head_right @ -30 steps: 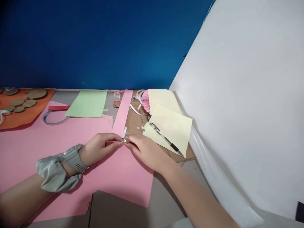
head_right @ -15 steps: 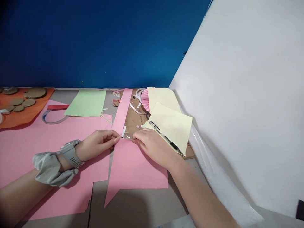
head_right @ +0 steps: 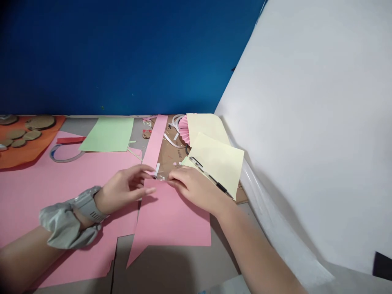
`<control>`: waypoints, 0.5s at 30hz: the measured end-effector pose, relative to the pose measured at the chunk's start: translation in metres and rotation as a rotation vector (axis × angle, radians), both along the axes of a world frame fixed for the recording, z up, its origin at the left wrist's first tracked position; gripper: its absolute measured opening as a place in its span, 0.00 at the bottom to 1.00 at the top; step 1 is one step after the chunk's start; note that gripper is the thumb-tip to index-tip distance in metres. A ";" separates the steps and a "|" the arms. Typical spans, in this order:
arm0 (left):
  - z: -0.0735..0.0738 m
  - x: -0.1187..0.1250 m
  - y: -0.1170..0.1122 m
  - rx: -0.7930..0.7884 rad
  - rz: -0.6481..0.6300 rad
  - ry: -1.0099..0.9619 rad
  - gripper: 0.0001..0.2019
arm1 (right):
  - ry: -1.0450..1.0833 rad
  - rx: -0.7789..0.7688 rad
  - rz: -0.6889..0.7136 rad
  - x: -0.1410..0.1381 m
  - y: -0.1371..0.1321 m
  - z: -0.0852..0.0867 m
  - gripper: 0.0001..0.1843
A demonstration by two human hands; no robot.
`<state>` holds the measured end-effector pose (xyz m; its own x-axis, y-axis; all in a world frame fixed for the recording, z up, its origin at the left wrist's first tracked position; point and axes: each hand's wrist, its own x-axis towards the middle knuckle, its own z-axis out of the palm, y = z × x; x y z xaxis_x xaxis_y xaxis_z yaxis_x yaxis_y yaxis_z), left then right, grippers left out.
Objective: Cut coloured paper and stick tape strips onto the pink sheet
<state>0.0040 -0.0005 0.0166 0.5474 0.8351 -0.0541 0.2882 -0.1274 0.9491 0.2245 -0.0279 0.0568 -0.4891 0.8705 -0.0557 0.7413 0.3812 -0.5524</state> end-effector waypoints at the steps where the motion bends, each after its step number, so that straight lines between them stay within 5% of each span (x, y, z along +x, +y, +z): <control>1: 0.002 0.001 -0.001 0.073 -0.055 0.071 0.16 | 0.022 -0.009 0.016 -0.003 0.000 0.001 0.11; 4: 0.004 0.002 -0.004 0.211 -0.119 0.174 0.11 | 0.073 0.010 0.062 -0.013 -0.001 0.001 0.10; 9: 0.001 0.004 -0.007 0.322 -0.023 0.168 0.11 | 0.093 0.106 0.047 -0.017 0.001 -0.002 0.09; 15: -0.002 0.005 -0.005 0.323 0.036 0.155 0.13 | 0.031 0.135 0.023 -0.004 0.005 -0.007 0.08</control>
